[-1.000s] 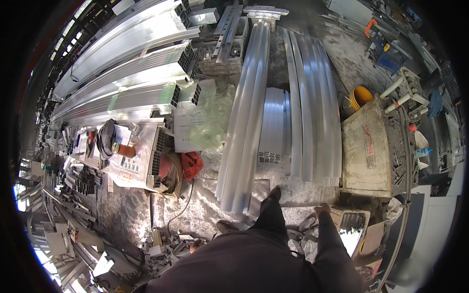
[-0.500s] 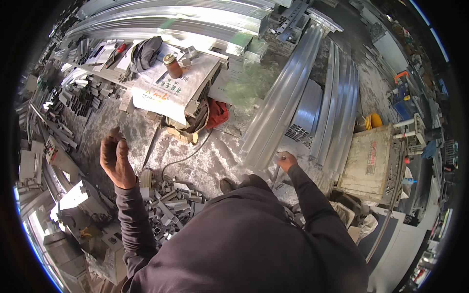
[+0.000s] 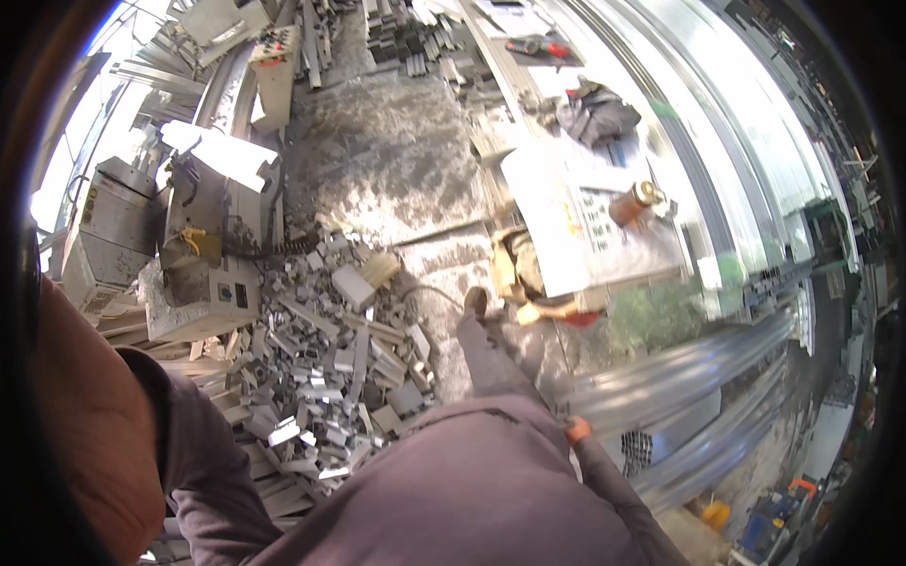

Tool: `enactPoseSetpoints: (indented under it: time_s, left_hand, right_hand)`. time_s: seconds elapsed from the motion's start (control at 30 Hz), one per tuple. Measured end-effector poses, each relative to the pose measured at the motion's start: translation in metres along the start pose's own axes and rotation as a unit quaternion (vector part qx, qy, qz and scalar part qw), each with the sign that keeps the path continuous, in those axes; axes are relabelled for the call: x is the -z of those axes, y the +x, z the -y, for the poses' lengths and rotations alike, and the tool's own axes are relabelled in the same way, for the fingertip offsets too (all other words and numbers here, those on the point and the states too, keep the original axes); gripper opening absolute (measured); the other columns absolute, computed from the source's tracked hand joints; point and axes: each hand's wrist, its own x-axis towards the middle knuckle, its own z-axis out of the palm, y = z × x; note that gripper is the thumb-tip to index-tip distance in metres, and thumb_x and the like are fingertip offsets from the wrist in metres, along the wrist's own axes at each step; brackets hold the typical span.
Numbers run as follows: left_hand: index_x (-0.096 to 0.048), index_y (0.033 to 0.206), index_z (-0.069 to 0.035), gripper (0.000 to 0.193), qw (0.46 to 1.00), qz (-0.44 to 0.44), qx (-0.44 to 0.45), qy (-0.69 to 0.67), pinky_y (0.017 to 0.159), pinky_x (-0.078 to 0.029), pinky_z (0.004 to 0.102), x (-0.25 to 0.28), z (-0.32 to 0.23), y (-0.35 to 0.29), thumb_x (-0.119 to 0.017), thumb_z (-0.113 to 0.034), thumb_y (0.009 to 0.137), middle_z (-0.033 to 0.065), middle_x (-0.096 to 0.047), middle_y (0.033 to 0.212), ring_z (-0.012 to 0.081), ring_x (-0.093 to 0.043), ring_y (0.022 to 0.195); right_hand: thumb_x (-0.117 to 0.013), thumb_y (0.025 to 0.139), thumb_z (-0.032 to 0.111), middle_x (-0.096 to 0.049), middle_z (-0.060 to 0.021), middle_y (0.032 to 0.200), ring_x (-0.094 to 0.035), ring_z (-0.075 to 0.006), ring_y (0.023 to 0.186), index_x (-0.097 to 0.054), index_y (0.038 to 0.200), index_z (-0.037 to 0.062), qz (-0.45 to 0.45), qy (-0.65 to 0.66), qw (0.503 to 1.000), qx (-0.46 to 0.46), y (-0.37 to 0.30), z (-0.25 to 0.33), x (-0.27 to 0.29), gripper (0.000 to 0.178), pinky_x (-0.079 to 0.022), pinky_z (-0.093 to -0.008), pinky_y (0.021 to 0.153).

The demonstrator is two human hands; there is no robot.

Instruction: The person loads long metal profiles into a cutting machine, operates the controls to cut them, marks the cut pieces with a marker, and stacks them. The person repeats this cycle multiple times, handling each profile individually and organizing the cut pieces on the floor.

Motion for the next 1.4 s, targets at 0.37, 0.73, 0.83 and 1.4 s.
enactPoseSetpoints:
  time_s: [0.37,0.73,0.83,1.4]
  left_hand:
    - [-0.062,0.142,0.003,0.07,0.966,-0.119,0.033,0.226,0.087,-0.048,0.0309,0.044,0.327,0.081,-0.09,-0.035,0.091,0.0069,-0.065,0.112,0.0154,-0.058,0.097]
    - [-0.064,0.139,0.002,0.068,0.931,-0.102,0.06,0.344,0.087,-0.048,0.0327,0.029,0.591,-0.031,-0.091,-0.035,0.09,0.0087,-0.064,0.114,0.0167,-0.057,0.098]
    - [-0.064,0.139,0.002,0.067,0.935,-0.108,0.037,0.336,0.087,-0.048,0.0331,0.039,0.702,-0.054,-0.091,-0.035,0.089,0.0092,-0.063,0.115,0.0171,-0.057,0.098]
    - [-0.067,0.134,0.001,0.064,0.916,-0.196,0.1,0.334,0.087,-0.048,0.0359,0.125,1.282,-0.086,-0.092,-0.035,0.087,0.0119,-0.061,0.118,0.0192,-0.055,0.099]
  right_hand:
    - [-0.081,0.086,0.034,-0.078,-0.0134,0.108,-0.072,-0.0306,0.104,-0.069,0.135,-0.0002,-0.084,-0.102,0.977,0.17,0.235,0.536,0.205,0.061,-0.058,-0.0443,0.097]
    - [-0.082,0.078,0.015,-0.075,-0.0086,0.081,-0.071,-0.0145,0.075,-0.073,0.124,-0.0041,-0.078,-0.082,0.925,0.363,0.303,0.851,0.128,0.051,-0.058,-0.033,0.072]
    - [-0.082,0.078,0.016,-0.077,-0.0102,0.082,-0.075,-0.0179,0.077,-0.073,0.123,-0.0034,-0.06,-0.127,0.956,0.259,0.342,0.92,0.115,0.05,-0.061,-0.0346,0.075]
    - [-0.083,0.082,0.012,-0.08,-0.0239,0.103,-0.077,-0.0307,0.083,-0.073,0.128,-0.0076,-0.02,-0.024,0.998,0.047,0.553,1.405,0.022,0.051,-0.062,-0.04,0.071]
